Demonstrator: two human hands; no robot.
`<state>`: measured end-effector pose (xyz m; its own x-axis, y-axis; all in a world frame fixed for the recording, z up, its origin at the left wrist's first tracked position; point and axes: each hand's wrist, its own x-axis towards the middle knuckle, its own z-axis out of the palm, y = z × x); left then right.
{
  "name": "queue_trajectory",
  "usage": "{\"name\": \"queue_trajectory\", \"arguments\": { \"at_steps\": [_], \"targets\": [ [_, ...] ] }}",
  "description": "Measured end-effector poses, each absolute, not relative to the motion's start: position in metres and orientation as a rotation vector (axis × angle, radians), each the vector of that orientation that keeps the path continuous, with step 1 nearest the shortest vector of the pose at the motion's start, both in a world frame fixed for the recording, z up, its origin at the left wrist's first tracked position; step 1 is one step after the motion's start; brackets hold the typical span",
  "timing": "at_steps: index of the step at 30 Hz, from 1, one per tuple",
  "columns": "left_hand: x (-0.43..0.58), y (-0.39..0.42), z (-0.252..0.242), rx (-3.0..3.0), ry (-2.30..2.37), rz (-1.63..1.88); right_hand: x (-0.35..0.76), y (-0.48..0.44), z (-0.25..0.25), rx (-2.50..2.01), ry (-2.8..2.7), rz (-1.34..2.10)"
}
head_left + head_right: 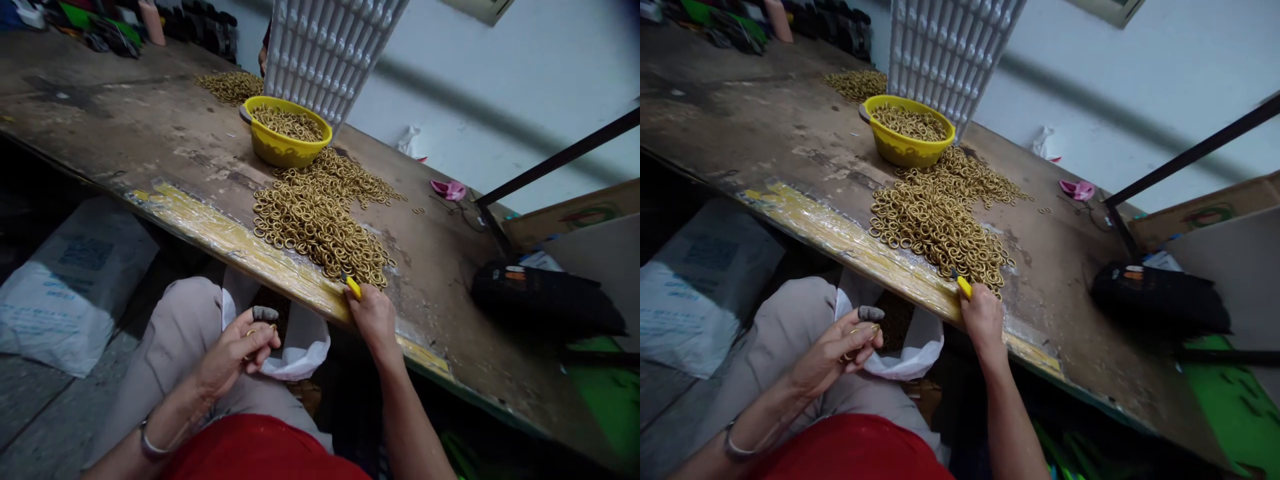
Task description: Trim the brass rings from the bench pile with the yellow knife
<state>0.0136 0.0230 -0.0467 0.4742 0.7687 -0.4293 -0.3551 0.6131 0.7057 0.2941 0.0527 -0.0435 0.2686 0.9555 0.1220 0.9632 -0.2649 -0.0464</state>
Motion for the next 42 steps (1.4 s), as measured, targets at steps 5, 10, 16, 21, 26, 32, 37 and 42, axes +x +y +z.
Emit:
{"name": "queue_trajectory", "arguments": {
  "at_steps": [5,10,16,21,26,32,37,42],
  "targets": [
    [0.014,0.024,-0.047,0.466,0.707,0.649,0.274,0.046,-0.024,-1.965,-1.552,0.419],
    [0.019,0.024,-0.044,0.437,0.747,0.754,0.216,0.030,-0.017,-1.507,-1.170,1.200],
    [0.017,0.025,-0.039,0.507,0.678,0.849,0.178,0.020,-0.021,-1.302,-0.998,1.545],
    [0.013,0.021,-0.033,0.494,0.621,0.838,0.172,0.013,-0.019,-1.313,-1.041,1.574],
    [0.009,0.014,-0.032,0.519,0.653,0.802,0.179,0.011,-0.008,-1.371,-1.532,1.316],
    [0.009,0.016,-0.030,0.740,0.882,0.818,0.191,0.006,0.002,-1.574,-2.149,0.734],
    [0.009,0.020,-0.030,0.905,0.986,0.816,0.190,0.006,0.003,-1.700,-2.306,0.625],
    [0.008,0.024,-0.032,0.954,1.032,0.815,0.184,0.008,0.004,-1.690,-2.403,0.637]
  ]
}}
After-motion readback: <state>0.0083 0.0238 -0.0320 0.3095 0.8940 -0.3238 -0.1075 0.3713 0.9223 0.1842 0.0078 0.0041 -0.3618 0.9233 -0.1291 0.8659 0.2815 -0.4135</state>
